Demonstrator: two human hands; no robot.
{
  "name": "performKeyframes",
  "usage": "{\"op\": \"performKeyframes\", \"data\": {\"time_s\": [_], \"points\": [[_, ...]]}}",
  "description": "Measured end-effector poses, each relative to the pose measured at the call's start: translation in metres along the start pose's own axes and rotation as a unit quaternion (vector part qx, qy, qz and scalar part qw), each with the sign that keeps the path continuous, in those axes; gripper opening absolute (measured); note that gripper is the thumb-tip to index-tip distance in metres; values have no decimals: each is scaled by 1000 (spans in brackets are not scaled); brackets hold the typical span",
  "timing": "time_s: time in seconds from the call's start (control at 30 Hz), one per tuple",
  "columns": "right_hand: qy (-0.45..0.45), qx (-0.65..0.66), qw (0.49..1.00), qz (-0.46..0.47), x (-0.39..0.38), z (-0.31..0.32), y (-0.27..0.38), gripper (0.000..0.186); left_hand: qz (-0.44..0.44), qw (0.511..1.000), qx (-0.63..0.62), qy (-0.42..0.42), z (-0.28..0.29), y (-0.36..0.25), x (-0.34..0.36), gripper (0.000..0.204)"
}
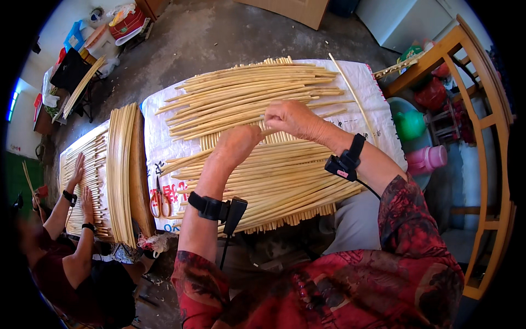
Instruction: The person weaves together thin bamboo sticks using a continuous white string, wrapping the string around each stick and the main frame to secure them in a row.
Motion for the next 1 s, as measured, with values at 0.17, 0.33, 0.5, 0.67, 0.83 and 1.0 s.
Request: {"op": "performKeyframes", "data": {"time_s": [0.17, 0.33, 0.5, 0.67, 0.83, 1.0], "points": [[-142, -15, 989, -34, 8, 25, -7, 14, 0, 1000, -16, 4, -19, 14, 5, 25], [-212, 100, 970, -60, 14, 32, -26, 16, -26, 999, 3, -45, -36, 21, 7, 24], [-282, 154, 947, -18, 19, 30, -41, 15, -59, 998, 1, -1, -47, 18, 12, 22], [-253, 358, 885, -159, 25, 17, -63, 15, -43, 998, 11, 44, -44, 12, 8, 21], [-250, 425, 850, -184, 29, 1, -73, 14, -37, 996, 59, 49, -46, 11, 3, 20], [-220, 446, 844, -203, 27, -11, -66, 14, 48, 995, 83, -18, -35, 2, -6, 18]]}}
Point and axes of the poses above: each hand's wrist, its own x-axis towards the middle knuckle, its own z-axis out of the back of the hand, y = z × x, the point moved 5 cm from there along x, towards the middle knuckle, and after that the axes turned 9 degrees about x, right-handed, at the moved point
